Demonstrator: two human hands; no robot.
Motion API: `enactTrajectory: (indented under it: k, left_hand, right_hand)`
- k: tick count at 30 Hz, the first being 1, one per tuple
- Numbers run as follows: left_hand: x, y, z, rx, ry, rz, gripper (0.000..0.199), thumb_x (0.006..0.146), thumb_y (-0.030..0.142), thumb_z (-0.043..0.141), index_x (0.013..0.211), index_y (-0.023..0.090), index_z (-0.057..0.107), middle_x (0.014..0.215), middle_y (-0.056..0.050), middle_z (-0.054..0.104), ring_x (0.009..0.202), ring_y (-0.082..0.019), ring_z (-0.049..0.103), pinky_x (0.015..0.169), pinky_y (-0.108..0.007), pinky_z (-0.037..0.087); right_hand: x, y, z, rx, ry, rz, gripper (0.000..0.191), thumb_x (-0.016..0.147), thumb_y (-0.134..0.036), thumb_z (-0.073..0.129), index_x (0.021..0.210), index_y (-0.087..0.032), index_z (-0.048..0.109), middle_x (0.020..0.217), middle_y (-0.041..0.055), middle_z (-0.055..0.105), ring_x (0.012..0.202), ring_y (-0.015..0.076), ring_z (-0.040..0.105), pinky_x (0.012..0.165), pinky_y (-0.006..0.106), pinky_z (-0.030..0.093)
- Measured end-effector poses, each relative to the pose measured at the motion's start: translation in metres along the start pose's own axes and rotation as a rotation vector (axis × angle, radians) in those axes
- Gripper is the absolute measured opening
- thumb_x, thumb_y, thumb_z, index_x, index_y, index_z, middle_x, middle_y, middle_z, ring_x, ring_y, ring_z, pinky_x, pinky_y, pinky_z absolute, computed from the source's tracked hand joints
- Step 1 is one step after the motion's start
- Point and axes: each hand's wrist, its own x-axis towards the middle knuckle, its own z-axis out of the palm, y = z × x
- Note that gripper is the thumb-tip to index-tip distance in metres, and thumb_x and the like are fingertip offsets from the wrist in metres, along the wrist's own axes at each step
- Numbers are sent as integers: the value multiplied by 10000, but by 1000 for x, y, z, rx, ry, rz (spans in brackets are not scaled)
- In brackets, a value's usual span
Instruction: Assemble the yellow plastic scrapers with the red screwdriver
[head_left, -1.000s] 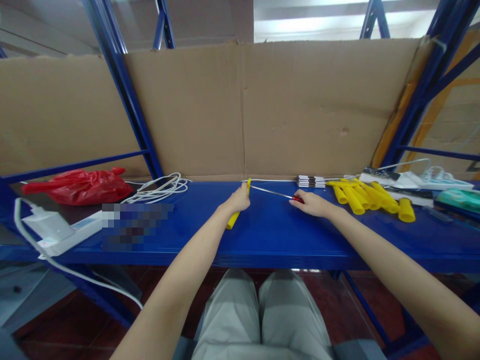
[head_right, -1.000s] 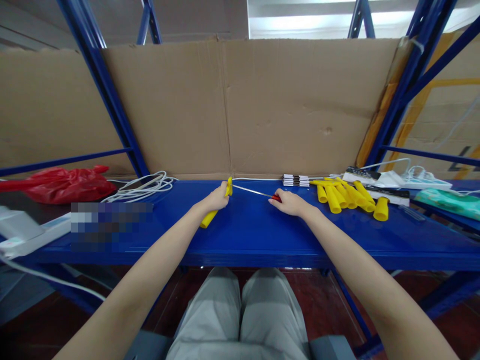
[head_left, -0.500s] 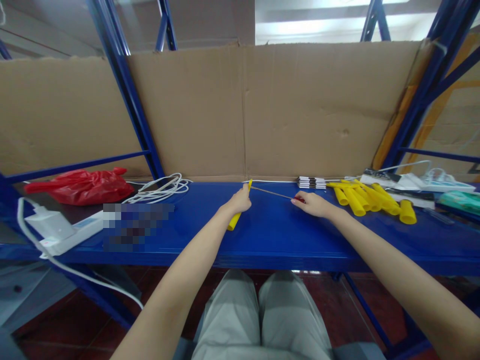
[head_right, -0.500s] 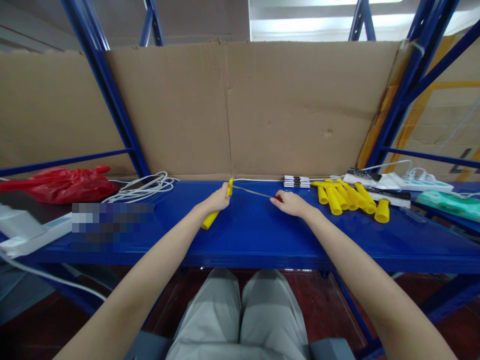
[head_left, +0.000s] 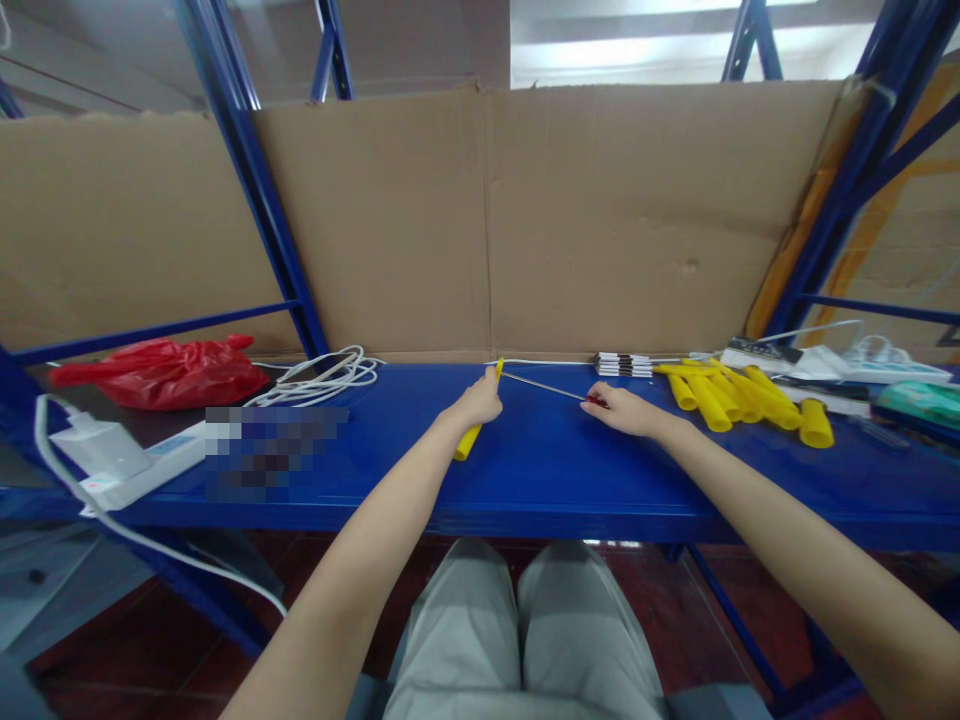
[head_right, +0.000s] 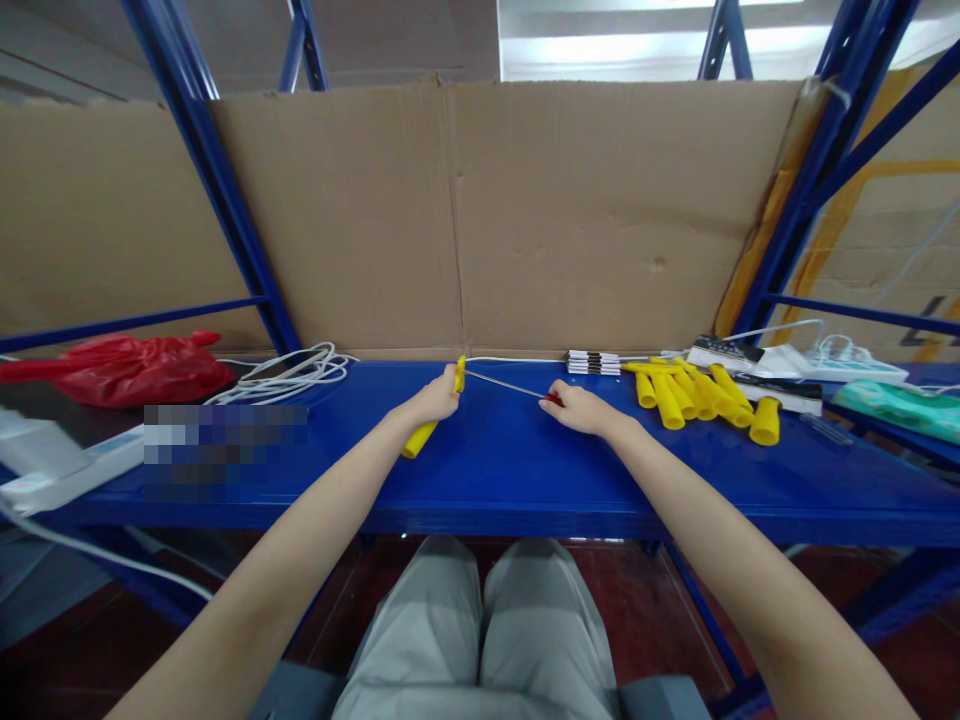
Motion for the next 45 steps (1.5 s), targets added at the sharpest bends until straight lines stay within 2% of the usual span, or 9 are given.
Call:
enactTrajectory:
  k: [5, 9, 14, 17, 23, 28, 32, 40, 45]
  left_hand:
    - [1, -1, 0, 8, -1, -8, 397, 806, 94, 399, 1197, 120, 337, 1163, -208, 564, 1008, -261, 599, 789, -323, 464]
    - [1, -1, 0, 10, 2, -5, 413, 806, 98, 401, 1212, 129, 329, 1176, -204, 560, 1020, -261, 595, 800, -324, 463]
    - [1, -1, 1, -5, 3, -10, 429, 812, 104, 396, 1233, 127, 319, 1183, -205, 558, 1042, -264, 587, 816, -327, 459]
    - [1, -1, 1, -11, 5, -16, 431, 811, 103, 400, 1235, 118, 324, 1186, -215, 553, 1058, -271, 579, 826, -333, 455]
    - [1, 0, 1, -3, 6, -5, 428, 812, 100, 403, 1232, 104, 319, 1183, -226, 550, 1048, -276, 585, 820, -339, 459]
    - [0, 1, 0, -3, -4, -11, 418, 813, 98, 403, 1223, 110, 323, 1169, -217, 559, 1031, -271, 594, 802, -328, 464]
    - [-1, 1, -1, -16, -3, -18, 422, 806, 93, 404, 1221, 100, 324, 1162, -228, 560, 1032, -280, 591, 803, -338, 464]
    - [0, 0, 0, 1, 2, -12, 423, 807, 97, 396, 1224, 111, 326, 1177, -220, 555, 1031, -274, 590, 810, -341, 461]
    - [2, -1, 1, -2, 7, -8, 427, 806, 101, 403, 1225, 117, 322, 1181, -216, 556, 1045, -268, 587, 815, -324, 458]
  right_hand:
    - [2, 1, 0, -76, 33, -48, 214, 872, -370, 429, 816, -190, 531, 821, 92, 657, 712, 187, 603, 620, 259, 406]
    - [1, 2, 1, -117, 89, 4, 181, 819, -377, 517, 872, -204, 514, 757, 56, 652, 632, 180, 584, 547, 256, 378]
    - [0, 1, -1, -10, 37, -12, 231, 848, -387, 461, 910, -179, 540, 845, 92, 664, 711, 192, 609, 619, 266, 416]
    - [1, 1, -2, -8, 29, -57, 251, 885, -355, 386, 828, -178, 555, 849, 104, 660, 736, 189, 606, 654, 264, 413]
    - [1, 2, 0, -132, 125, -2, 179, 809, -383, 523, 835, -206, 516, 746, 46, 641, 612, 171, 567, 541, 250, 360]
    - [-1, 1, -1, -65, 71, 4, 243, 826, -427, 487, 890, -195, 525, 790, 69, 658, 654, 180, 593, 563, 253, 386]
    - [0, 0, -4, -28, 38, -61, 286, 888, -391, 366, 806, -186, 548, 833, 96, 663, 720, 184, 604, 626, 260, 407]
    - [0, 1, -2, -94, 127, -14, 182, 796, -386, 538, 845, -214, 502, 759, 42, 646, 617, 171, 574, 548, 252, 371]
    - [-1, 0, -3, -9, 58, 5, 215, 846, -407, 461, 843, -198, 510, 782, 68, 647, 657, 173, 590, 576, 252, 393]
